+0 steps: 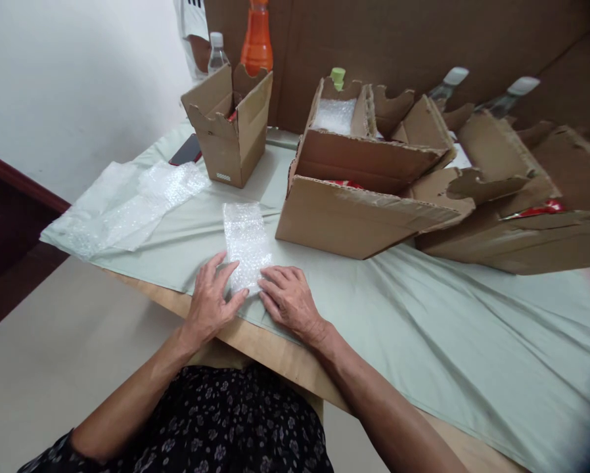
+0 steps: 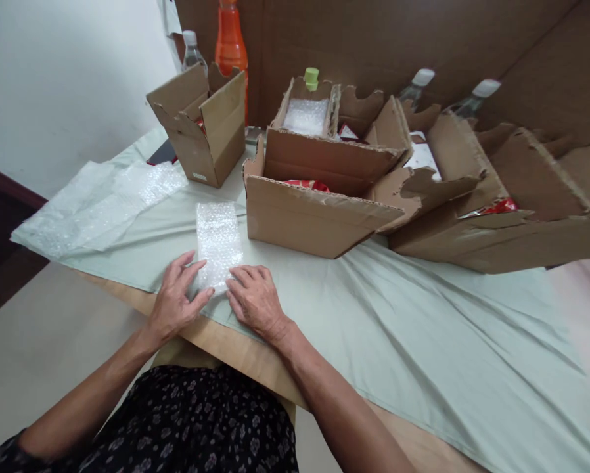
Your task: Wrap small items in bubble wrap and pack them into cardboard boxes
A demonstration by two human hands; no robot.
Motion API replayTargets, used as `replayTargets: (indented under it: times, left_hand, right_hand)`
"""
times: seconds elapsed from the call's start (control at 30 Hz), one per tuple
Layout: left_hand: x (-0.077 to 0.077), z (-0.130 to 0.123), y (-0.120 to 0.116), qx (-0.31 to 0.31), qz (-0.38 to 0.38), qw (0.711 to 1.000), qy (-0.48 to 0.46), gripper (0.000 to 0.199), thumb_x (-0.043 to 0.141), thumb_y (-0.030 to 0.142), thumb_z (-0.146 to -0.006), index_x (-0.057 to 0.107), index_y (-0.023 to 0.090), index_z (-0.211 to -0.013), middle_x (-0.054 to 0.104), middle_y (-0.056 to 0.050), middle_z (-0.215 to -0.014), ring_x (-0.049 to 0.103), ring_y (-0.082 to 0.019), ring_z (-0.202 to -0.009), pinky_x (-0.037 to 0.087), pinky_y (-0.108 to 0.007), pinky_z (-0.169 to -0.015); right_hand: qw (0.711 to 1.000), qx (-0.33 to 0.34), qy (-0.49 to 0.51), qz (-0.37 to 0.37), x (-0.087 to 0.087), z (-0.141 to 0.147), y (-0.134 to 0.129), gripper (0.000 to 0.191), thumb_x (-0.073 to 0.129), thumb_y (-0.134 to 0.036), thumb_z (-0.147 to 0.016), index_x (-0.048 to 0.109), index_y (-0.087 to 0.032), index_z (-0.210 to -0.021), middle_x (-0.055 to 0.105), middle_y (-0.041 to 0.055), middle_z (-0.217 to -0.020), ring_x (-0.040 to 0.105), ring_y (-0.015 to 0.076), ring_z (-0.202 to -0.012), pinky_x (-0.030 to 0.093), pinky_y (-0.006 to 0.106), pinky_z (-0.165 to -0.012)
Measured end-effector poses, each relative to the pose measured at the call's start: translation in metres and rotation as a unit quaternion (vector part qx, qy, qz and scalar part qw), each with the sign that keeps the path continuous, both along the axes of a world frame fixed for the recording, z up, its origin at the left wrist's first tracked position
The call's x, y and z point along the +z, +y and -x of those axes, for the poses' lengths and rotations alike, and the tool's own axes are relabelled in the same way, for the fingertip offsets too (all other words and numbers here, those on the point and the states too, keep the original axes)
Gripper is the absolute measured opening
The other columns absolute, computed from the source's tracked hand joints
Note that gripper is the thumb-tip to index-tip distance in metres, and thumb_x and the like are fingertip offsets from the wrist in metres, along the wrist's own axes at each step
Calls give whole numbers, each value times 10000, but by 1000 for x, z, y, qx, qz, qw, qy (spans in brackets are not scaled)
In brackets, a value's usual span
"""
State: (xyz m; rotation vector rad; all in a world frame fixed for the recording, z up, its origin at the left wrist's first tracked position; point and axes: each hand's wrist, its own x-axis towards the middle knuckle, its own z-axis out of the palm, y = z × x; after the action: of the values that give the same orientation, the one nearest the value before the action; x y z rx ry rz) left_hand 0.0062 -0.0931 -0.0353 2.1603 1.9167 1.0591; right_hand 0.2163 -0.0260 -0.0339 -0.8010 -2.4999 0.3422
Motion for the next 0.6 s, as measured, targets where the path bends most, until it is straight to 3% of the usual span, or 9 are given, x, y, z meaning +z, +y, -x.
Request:
replayTargets:
  times: [0.17,0.3,0.47,0.6]
  left_hand:
    - [4,2,-21,-56,2,998,37,308,659,301,-947,665,221,-1244,595,-153,-1408,569,-342,-1296,481,-545,-1091]
    - [1,-3,-22,-40,-17,999,10,197,599,220,-968,719,215,-1125,624,-143,-1355,603,-310,-1242,520,-511,-1047]
    - [3,-2,-18,-34,14,998,-45,164,586,244,-985,726,195,-1056,589,-150,-1397,584,-300,-1274,514,-502,-1072]
    - [9,1,-19,-40,51,996,-54,214,524,271,-1027,713,172,-1037,604,-162,-1378,564,-305,-1293,498,-515,-1079]
  right_hand:
    - [999,12,32,38,1,-1,1,224,515,-254,-1025,729,-229,-1089,760,101,-1141,634,277,-1089,413,490,-999]
    - [997,13,49,57,4,-3,0,229,514,-309,-1035,731,-238,-1014,777,81,-1017,654,258,-967,430,457,-930]
    - [994,16,97,48,2,-5,-1,200,620,-365,-965,728,-222,-1052,781,79,-986,674,266,-972,450,457,-927]
    - [985,-15,131,115,-1,-5,-1,206,607,-338,-966,736,-230,-1083,786,74,-968,685,249,-889,481,448,-899]
